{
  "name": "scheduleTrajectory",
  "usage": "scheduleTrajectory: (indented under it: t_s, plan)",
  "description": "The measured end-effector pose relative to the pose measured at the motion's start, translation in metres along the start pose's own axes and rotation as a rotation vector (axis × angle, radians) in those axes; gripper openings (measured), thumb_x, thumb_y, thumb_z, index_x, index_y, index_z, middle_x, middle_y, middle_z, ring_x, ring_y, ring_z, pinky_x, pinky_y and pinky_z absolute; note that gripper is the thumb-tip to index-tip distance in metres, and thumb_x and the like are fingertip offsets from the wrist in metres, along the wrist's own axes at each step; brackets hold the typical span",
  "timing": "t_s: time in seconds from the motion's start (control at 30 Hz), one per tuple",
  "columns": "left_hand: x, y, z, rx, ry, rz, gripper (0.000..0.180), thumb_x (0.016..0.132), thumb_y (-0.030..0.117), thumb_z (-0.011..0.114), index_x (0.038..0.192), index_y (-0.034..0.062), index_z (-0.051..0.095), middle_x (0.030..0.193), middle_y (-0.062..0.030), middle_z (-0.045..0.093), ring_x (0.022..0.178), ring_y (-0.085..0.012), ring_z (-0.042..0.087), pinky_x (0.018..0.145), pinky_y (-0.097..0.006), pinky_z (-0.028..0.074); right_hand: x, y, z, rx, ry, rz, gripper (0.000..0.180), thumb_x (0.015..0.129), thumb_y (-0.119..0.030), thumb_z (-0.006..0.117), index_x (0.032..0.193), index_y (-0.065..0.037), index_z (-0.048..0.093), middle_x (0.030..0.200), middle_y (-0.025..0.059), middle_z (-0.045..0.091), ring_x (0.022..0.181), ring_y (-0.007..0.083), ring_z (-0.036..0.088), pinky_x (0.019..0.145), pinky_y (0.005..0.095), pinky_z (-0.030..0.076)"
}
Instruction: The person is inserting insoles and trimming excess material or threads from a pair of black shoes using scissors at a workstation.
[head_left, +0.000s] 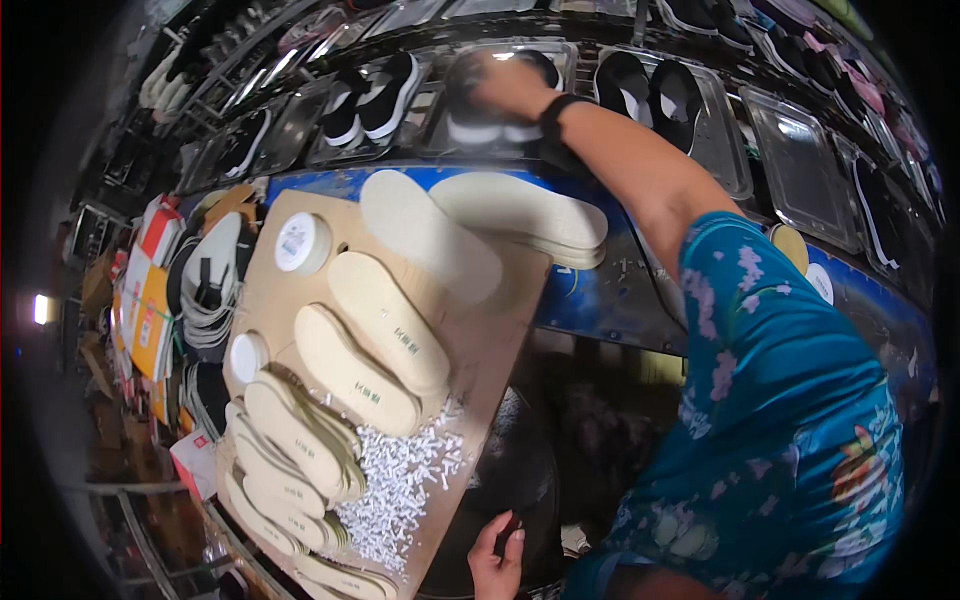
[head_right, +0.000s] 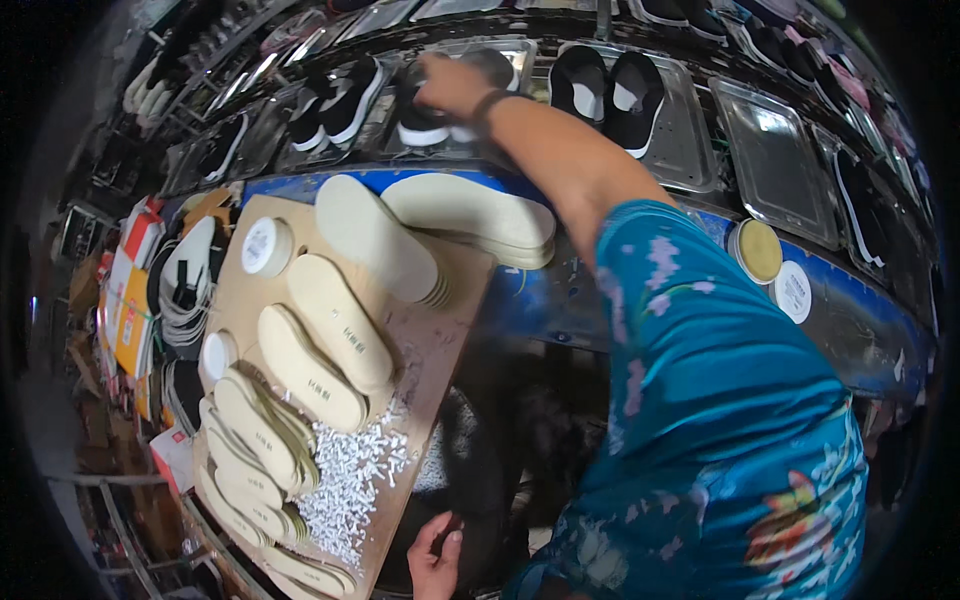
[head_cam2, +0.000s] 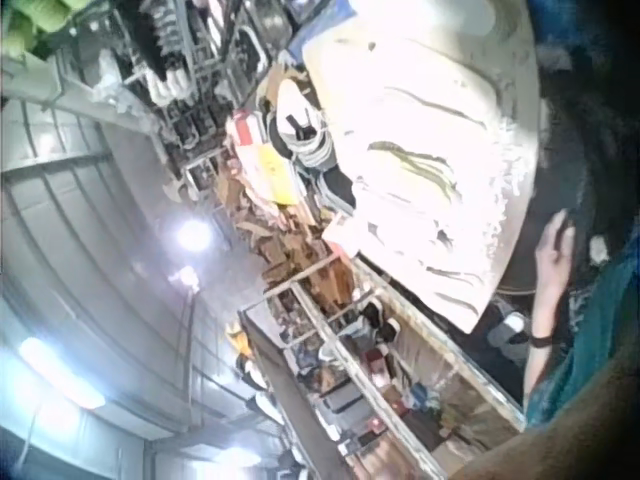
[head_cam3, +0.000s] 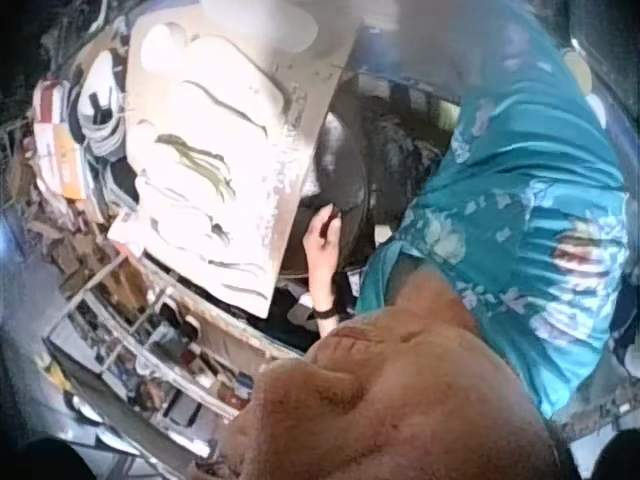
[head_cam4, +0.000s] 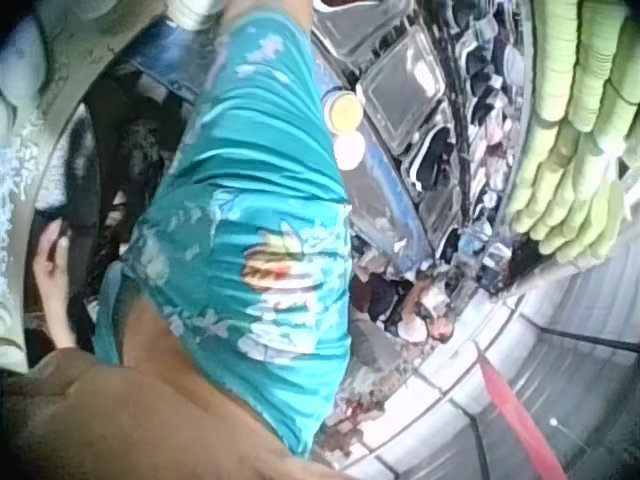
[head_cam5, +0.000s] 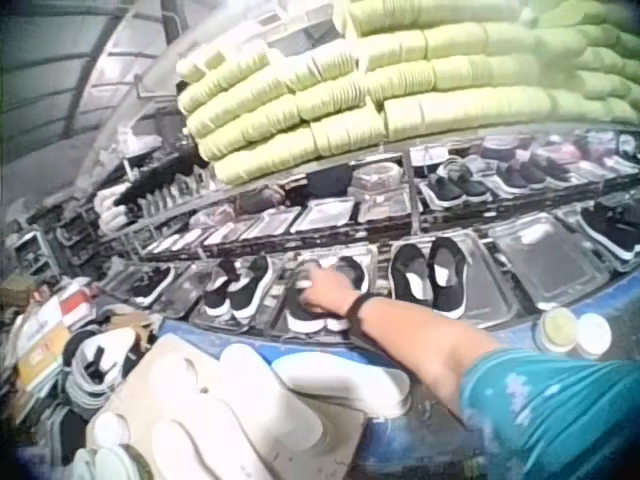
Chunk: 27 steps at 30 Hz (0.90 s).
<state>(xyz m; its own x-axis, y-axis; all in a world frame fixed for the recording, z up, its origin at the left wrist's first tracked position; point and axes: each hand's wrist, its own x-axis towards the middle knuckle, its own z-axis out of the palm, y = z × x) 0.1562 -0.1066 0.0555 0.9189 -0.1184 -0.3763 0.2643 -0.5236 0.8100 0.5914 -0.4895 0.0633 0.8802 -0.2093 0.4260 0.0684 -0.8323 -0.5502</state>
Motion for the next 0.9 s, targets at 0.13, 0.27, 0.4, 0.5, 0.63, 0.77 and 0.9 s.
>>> scheduleTrajectory:
  t_s: [0.13, 0.27, 0.4, 0.5, 0.63, 0.77, 0.9]
  plan:
    - [-0.02, -0.017, -0.004, -0.318, 0.075, -0.019, 0.023, 0.083, 0.003, 0.056, 0.106, -0.0029, 0.056, 0.093, -0.0088, 0.062, 0.086, -0.0131, 0.058, 0.08, -0.026, 0.045, -0.022, -0.041, -0.069, 0.333, 0.346, -0.183, 0.051, 0.066, -0.02, 0.064, 0.114, -0.007, 0.05, 0.092, 0.0195, 0.061, 0.087, 0.0329, 0.059, 0.077, 0.0366, 0.047]
    - [-0.027, 0.006, -0.008, -0.497, 0.195, -0.172, 0.036, 0.091, 0.03, 0.049, 0.112, 0.001, 0.05, 0.096, -0.0088, 0.057, 0.08, -0.0139, 0.055, 0.068, -0.023, 0.043, -0.176, -0.161, -0.121, 0.446, -0.068, -0.259, 0.046, 0.066, -0.011, 0.063, 0.111, -0.009, 0.051, 0.094, 0.0126, 0.061, 0.082, 0.0248, 0.061, 0.069, 0.031, 0.049]
    - [-0.045, 0.0, -0.008, -0.962, 0.476, -0.03, 0.065, 0.088, 0.041, 0.049, 0.136, 0.0055, 0.022, 0.129, -0.0136, 0.039, 0.112, -0.0248, 0.043, 0.09, -0.037, 0.038, -0.353, -0.226, -0.127, 0.45, -0.631, -0.811, 0.041, 0.071, -0.015, 0.059, 0.111, -0.021, 0.05, 0.077, 0.0075, 0.058, 0.067, 0.0276, 0.061, 0.05, 0.0361, 0.048]
    - [-0.086, -0.019, -0.001, -0.698, 0.788, 0.0, 0.064, 0.088, 0.042, 0.048, 0.136, 0.0072, 0.023, 0.128, -0.0154, 0.04, 0.113, -0.0239, 0.042, 0.093, -0.034, 0.036, -0.457, -0.247, -0.105, 0.5, -0.347, -1.334, 0.033, 0.076, -0.022, 0.054, 0.109, -0.019, 0.051, 0.064, 0.0046, 0.052, 0.054, 0.0215, 0.056, 0.037, 0.0328, 0.038]
    - [-0.119, -0.136, 0.002, -0.197, 0.82, -0.223, 0.066, 0.086, 0.044, 0.048, 0.127, -0.0052, 0.034, 0.124, -0.025, 0.042, 0.114, -0.0312, 0.042, 0.094, -0.036, 0.033, -0.521, -0.252, -0.058, 0.714, -0.55, -1.202, 0.049, 0.069, -0.02, 0.059, 0.115, -0.011, 0.046, 0.067, 0.0056, 0.052, 0.053, 0.0217, 0.056, 0.041, 0.032, 0.041]
    - [-0.124, -0.086, -0.013, 0.059, 0.824, -0.178, 0.047, 0.084, 0.039, 0.054, 0.094, -0.006, 0.06, 0.089, -0.0233, 0.061, 0.083, -0.0315, 0.061, 0.073, -0.038, 0.045, -0.517, -0.23, -0.069, 0.68, -0.746, -1.115, 0.053, 0.07, -0.018, 0.064, 0.118, -0.011, 0.045, 0.074, 0.0086, 0.056, 0.064, 0.026, 0.059, 0.052, 0.0353, 0.047]
    - [-0.096, -0.065, -0.005, 0.516, 0.663, -0.258, 0.059, 0.076, 0.054, 0.053, 0.079, -0.0036, 0.064, 0.081, -0.0249, 0.062, 0.076, -0.0395, 0.06, 0.07, -0.042, 0.047, -0.49, -0.222, -0.106, 0.873, -0.745, -0.553, 0.056, 0.067, -0.014, 0.071, 0.116, -0.008, 0.044, 0.083, 0.0113, 0.06, 0.073, 0.025, 0.062, 0.061, 0.033, 0.05]
